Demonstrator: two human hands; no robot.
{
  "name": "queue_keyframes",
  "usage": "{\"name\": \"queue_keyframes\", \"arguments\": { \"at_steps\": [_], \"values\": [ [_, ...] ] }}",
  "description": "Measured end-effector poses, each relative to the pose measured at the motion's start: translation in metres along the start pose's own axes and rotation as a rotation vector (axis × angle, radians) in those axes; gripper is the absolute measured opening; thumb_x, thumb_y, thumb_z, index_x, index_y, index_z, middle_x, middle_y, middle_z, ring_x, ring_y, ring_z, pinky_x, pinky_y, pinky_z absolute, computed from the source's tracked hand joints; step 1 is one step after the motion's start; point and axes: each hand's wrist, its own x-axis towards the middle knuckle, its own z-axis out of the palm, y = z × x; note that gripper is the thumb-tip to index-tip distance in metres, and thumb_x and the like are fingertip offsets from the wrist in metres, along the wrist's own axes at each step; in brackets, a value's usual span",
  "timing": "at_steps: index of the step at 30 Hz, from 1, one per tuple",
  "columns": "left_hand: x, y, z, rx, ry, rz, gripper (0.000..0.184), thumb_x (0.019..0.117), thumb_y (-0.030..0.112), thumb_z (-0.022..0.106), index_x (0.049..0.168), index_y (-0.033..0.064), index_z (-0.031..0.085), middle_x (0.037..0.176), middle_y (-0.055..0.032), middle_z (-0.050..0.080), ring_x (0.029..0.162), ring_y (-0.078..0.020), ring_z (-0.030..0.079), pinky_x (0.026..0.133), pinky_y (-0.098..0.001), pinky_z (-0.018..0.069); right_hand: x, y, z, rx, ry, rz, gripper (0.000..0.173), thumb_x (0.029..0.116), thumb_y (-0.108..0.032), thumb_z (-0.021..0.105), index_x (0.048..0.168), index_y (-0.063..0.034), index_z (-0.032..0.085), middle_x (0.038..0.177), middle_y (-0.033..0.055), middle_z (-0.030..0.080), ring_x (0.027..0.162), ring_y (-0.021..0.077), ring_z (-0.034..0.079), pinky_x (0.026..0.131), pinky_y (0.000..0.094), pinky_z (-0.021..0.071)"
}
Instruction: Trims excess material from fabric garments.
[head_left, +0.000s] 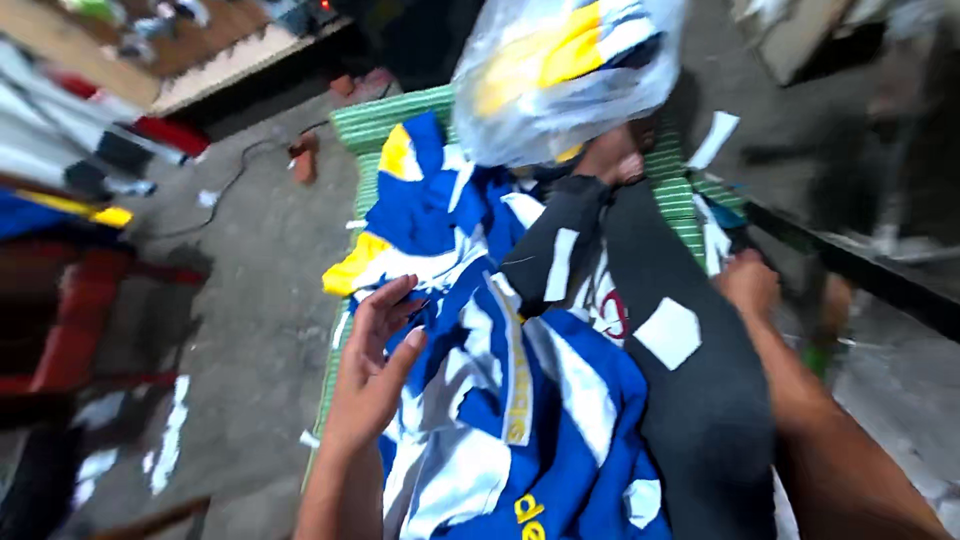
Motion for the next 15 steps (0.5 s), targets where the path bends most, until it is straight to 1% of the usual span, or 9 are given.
{"name": "queue_keyframes", "arguments": {
  "at_steps": [2,4,5,7,8,10,11,13,15],
  "values": [
    [-0.031,0.01,-0.005,0.083,-0.077,0.077,0.077,0.0889,0.064,0.066,0.148,0.0199,0.046,0.152,0.0021,0.049,0.133,-0.0144,0.053,0.109,-0.0371,0.0478,-0.03,0.008,-0.017,0.132,0.012,-0.114,0.045,0.1099,-0.018,0.043,0.138,0.0158,0.049,0.128,0.0443,0.056,0.122,0.0584,0.056,0.104,0.0696,0.0401],
    [-0.064,0.016,0.004,0.1,-0.202,0.126,0.094,0.0787,0.075,0.07,0.147,0.0142,0.047,0.15,-0.0055,0.051,0.135,-0.0198,0.051,0.111,-0.0421,0.0457,-0.069,0.017,-0.034,0.223,0.056,-0.273,0.046,0.1091,-0.015,0.041,0.136,0.0219,0.048,0.128,0.0451,0.056,0.121,0.0532,0.058,0.108,0.0595,0.042],
    [-0.077,0.016,0.013,0.109,-0.265,0.142,0.102,0.0744,0.077,0.073,0.146,0.0085,0.049,0.149,-0.011,0.051,0.138,-0.0244,0.048,0.114,-0.0461,0.0431,-0.09,0.02,-0.042,0.245,0.101,-0.329,0.046,0.1093,-0.015,0.038,0.131,0.0239,0.048,0.121,0.0444,0.058,0.112,0.0499,0.062,0.102,0.0574,0.0461],
    [-0.093,0.012,0.033,0.25,-0.336,0.146,0.103,0.0724,0.08,0.071,0.147,0.0114,0.052,0.152,-0.0121,0.049,0.14,-0.0275,0.046,0.113,-0.053,0.0405,-0.126,0.025,-0.056,0.336,0.203,-0.347,0.048,0.1112,-0.018,0.032,0.13,0.0229,0.046,0.104,0.0286,0.063,0.084,0.0236,0.065,0.081,0.0392,0.0556],
    [-0.097,0.006,0.041,0.325,-0.329,0.139,0.091,0.0766,0.074,0.071,0.143,0.0147,0.056,0.152,-0.01,0.05,0.139,-0.0271,0.047,0.112,-0.0545,0.0404,-0.141,0.026,-0.063,0.422,0.249,-0.34,0.047,0.1119,-0.02,0.031,0.13,0.0205,0.045,0.097,0.0162,0.06,0.075,0.0088,0.059,0.072,0.0274,0.054],
    [-0.096,-0.009,0.048,0.386,-0.248,0.123,0.044,0.0916,0.05,0.069,0.119,0.0167,0.071,0.141,-0.004,0.061,0.132,-0.023,0.055,0.109,-0.054,0.0418,-0.168,0.023,-0.077,0.657,0.307,-0.403,0.038,0.1099,-0.019,0.041,0.125,0.0146,0.051,0.097,-0.0003,0.058,0.072,-0.0066,0.054,0.066,0.0145,0.0497],
    [-0.091,-0.015,0.046,0.381,-0.198,0.121,0.027,0.0962,0.039,0.066,0.106,0.0154,0.074,0.131,-0.0012,0.067,0.128,-0.0204,0.058,0.109,-0.0533,0.0424,-0.18,0.017,-0.082,0.762,0.298,-0.469,0.027,0.1072,-0.015,0.049,0.118,0.0083,0.057,0.098,-0.0062,0.063,0.073,-0.0086,0.056,0.066,0.0129,0.0496],
    [-0.08,-0.016,0.031,0.308,-0.135,0.126,0.013,0.0952,0.022,0.065,0.096,0.0104,0.072,0.115,-0.0009,0.072,0.12,-0.0178,0.062,0.106,-0.0519,0.0451,-0.201,-0.003,-0.088,0.877,0.145,-0.585,0.007,0.1011,-0.013,0.061,0.103,-0.0114,0.068,0.096,-0.0171,0.072,0.07,-0.0099,0.061,0.062,0.0114,0.0514],
    [-0.074,-0.008,0.006,0.227,-0.166,0.092,0.01,0.09,0.019,0.067,0.096,0.0114,0.069,0.102,0.0028,0.071,0.104,-0.0098,0.065,0.095,-0.0419,0.0523,-0.212,-0.029,-0.084,0.785,-0.021,-0.636,0.015,0.0987,-0.018,0.066,0.106,-0.0066,0.072,0.098,-0.0114,0.073,0.077,-0.0081,0.064,0.068,0.013,0.0544]
  ]
}}
